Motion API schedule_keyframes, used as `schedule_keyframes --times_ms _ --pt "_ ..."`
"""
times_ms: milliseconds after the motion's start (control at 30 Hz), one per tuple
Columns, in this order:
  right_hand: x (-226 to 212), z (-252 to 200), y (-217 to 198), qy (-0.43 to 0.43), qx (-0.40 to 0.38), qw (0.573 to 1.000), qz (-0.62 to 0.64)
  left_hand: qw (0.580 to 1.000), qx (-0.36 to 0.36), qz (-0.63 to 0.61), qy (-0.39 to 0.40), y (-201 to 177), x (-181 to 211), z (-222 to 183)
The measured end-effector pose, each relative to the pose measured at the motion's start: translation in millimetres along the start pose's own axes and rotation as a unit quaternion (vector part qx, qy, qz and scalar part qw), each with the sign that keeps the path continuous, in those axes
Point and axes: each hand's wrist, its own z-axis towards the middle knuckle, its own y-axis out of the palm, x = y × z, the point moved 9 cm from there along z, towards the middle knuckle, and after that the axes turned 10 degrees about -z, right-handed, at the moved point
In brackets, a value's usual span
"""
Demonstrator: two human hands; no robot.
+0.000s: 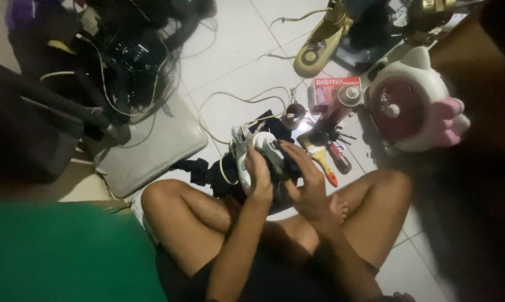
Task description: Disassembling a handheld massager, checking the internal wiring with a screwdriver, and reassembling the device.
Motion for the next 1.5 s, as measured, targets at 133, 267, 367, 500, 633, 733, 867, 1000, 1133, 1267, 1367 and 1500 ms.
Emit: schedule_keyframes --times_ms 133,267,367,500,633,733,867,1000,1133,1267,1367,1500 --pt "31 2 -12 0.089 0.031 0.995 -0.04 0.993 -0.11 -0.03 -0.037 19 35 -64" --pt "72 -2 -14 0.233 0.044 0.967 0.094 0.977 -0.212 -0.024 -0.029 30 51 -93" --pt "67 3 -23 0.205 0.062 0.971 0.105 0.968 -0.252 0.002 -0.022 17 32 -66" --pt "68 2 -20 0.158 0.089 0.975 0.129 0.953 -0.299 0.012 -0.043 17 19 -53" --pt "71 -6 -24 0.124 0.103 0.974 0.156 0.954 -0.287 -0.035 -0.084 6 2 -33" --pt "72 -14 -21 0.15 0.107 0.977 0.106 0.944 -0.276 -0.143 -0.109 9 -8 -19" --pt "80 -26 1 0.163 0.008 0.982 0.095 0.923 -0.277 -0.231 -0.137 23 11 -57" --pt "76 -31 19 0.173 -0.049 0.964 0.196 0.927 -0.332 -0.162 -0.063 30 27 -74" --pt "87 -45 21 0.228 -0.055 0.95 0.206 0.918 -0.391 -0.049 0.039 40 35 -73" --pt "70 -36 14 0.225 -0.069 0.952 0.196 0.851 -0.508 -0.115 0.07 44 29 -52" --pt "59 -30 12 0.211 -0.084 0.954 0.196 0.822 -0.545 -0.131 0.096 51 40 -62" --pt "57 -23 11 0.181 -0.082 0.96 0.198 0.82 -0.546 -0.142 0.099 52 49 -74"
